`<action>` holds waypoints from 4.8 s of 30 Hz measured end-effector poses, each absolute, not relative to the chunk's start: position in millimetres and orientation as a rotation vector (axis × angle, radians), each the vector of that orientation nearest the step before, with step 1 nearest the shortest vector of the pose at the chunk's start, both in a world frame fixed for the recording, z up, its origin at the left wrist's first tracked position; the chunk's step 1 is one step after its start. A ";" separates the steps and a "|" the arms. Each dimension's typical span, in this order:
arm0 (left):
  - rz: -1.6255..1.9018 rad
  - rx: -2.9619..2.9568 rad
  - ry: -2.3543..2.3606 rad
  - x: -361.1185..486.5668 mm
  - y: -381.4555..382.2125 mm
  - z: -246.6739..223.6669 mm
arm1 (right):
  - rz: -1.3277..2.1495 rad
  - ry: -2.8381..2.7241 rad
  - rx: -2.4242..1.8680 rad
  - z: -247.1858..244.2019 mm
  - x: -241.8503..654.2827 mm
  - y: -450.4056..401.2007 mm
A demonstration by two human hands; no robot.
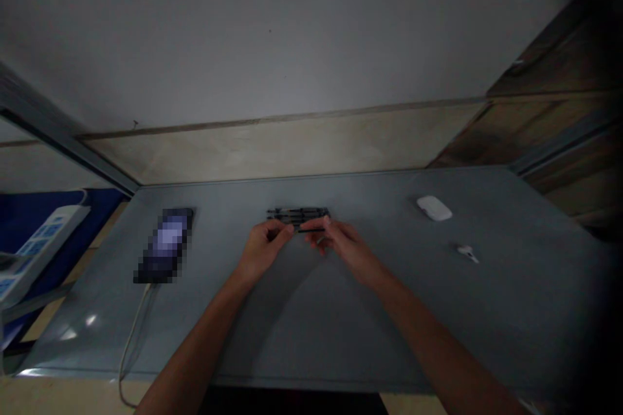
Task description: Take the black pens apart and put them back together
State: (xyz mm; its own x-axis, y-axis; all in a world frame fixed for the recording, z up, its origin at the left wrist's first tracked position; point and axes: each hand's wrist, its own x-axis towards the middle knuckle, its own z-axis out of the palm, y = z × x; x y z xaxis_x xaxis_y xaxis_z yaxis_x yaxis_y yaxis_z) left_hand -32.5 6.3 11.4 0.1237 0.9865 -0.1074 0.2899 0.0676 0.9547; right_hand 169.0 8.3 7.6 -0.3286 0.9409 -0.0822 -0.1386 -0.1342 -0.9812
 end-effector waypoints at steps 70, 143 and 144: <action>0.672 2.192 1.387 -25.4 -3.9 8.4 | 1.137 -1.383 -1.233 12.6 179.1 13.7; 0.958 2.110 1.581 -30.4 3.2 1.6 | 0.931 -1.491 -1.368 20.9 208.4 26.3; 0.968 2.119 1.574 -29.8 2.9 1.3 | 0.936 -1.497 -1.362 19.7 209.2 26.7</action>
